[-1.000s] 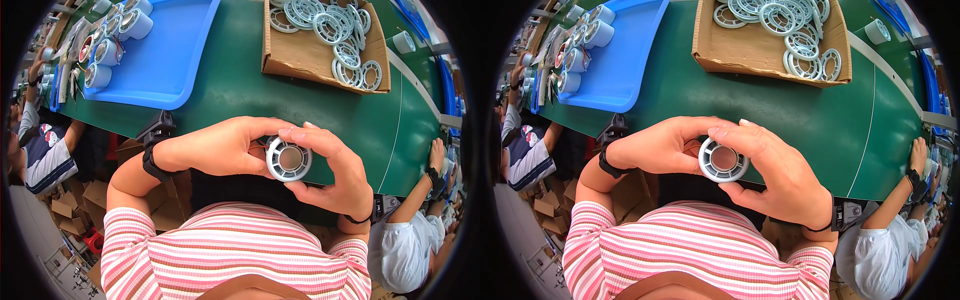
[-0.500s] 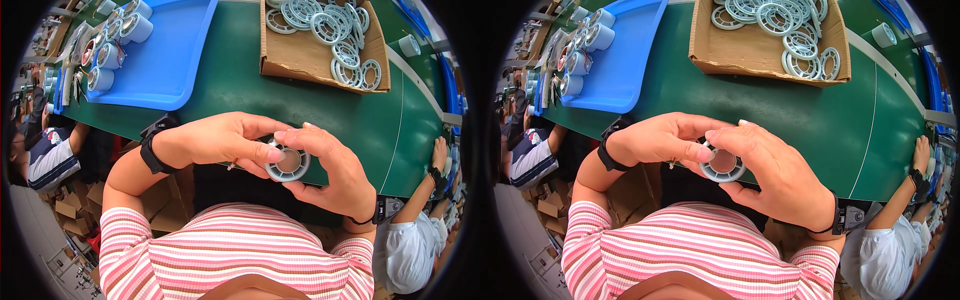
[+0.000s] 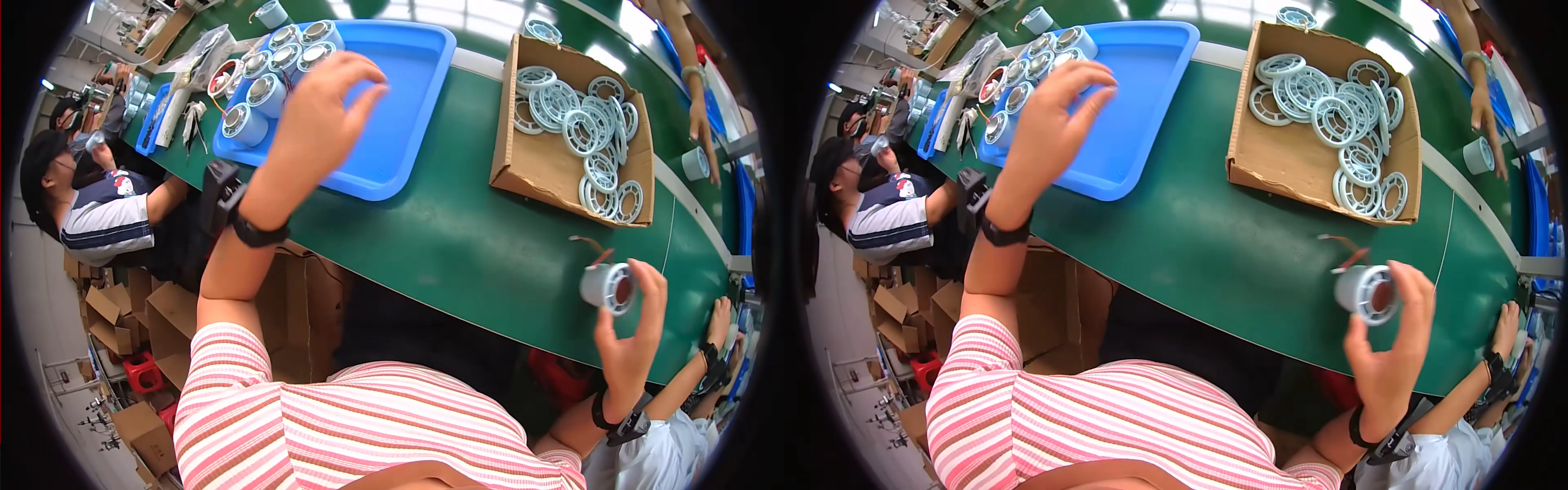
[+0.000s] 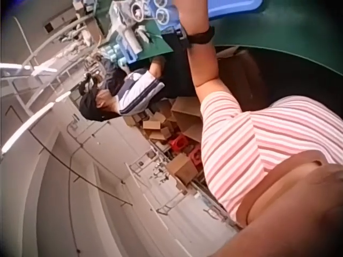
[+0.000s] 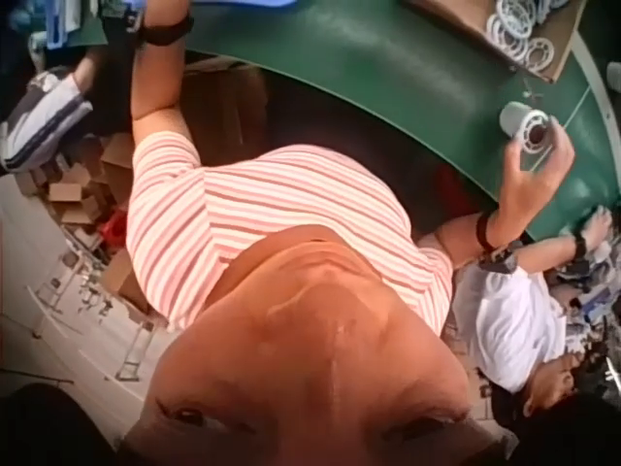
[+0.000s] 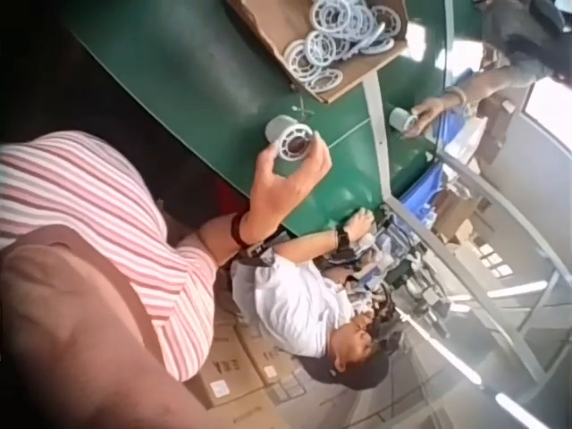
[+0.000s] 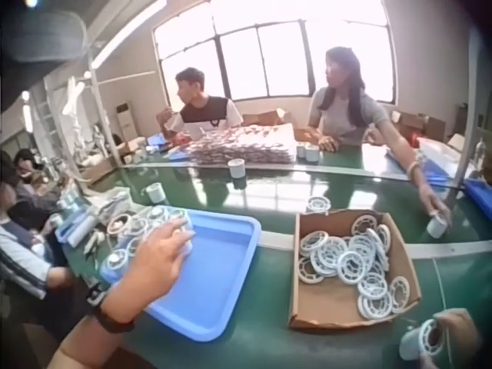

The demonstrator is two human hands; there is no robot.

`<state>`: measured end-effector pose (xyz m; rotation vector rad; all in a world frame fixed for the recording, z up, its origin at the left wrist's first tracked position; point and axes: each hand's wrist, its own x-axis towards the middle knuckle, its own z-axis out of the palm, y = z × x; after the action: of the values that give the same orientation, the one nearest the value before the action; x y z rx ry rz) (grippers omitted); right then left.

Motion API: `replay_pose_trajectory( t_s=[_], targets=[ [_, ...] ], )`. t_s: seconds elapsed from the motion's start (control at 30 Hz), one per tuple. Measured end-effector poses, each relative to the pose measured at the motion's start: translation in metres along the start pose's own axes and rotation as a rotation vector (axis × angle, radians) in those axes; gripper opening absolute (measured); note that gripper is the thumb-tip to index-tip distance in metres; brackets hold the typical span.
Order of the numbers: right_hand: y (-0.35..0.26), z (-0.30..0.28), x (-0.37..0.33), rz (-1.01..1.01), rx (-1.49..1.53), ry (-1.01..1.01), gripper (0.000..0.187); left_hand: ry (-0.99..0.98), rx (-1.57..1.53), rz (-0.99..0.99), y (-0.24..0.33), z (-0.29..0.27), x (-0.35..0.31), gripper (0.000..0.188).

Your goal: Assembling and sorting circular electronic components at a factory assembly line workstation.

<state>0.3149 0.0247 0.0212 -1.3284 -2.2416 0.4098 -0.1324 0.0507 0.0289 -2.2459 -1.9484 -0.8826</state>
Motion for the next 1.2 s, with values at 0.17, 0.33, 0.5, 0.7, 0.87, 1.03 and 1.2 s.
replay_pose_trajectory(
  t_s=[0.17,0.33,0.5,0.7,0.87,1.03,1.2],
  targets=[
    [0.031,-0.02,0.003,0.229,-0.181,0.216,0.053,0.072,0.578,0.091,-0.077,-0.002,0.008,0.048],
    [0.001,-0.023,0.063,-0.074,-0.303,0.281,0.029,-0.071,0.405,0.132,-0.083,-0.019,-0.003,0.06],
    [0.013,0.008,0.15,-0.313,-0.322,0.145,0.012,-0.194,0.146,-0.011,-0.042,-0.042,-0.01,0.064],
    [0.026,0.032,0.165,-0.286,-0.678,0.296,0.013,0.133,-0.002,0.274,0.047,-0.04,-0.027,0.066],
    [-0.05,0.003,0.116,-0.151,-0.212,0.308,0.009,-0.218,-0.303,0.192,0.095,-0.022,-0.056,0.066],
    [-0.064,-0.009,0.065,-0.23,-0.133,-0.255,0.024,-0.357,-0.332,0.242,0.102,0.015,-0.056,0.066],
    [-0.044,0.029,0.047,-0.215,0.092,-0.355,0.037,-0.388,-0.381,0.119,0.116,0.027,-0.06,0.068]
  ],
)
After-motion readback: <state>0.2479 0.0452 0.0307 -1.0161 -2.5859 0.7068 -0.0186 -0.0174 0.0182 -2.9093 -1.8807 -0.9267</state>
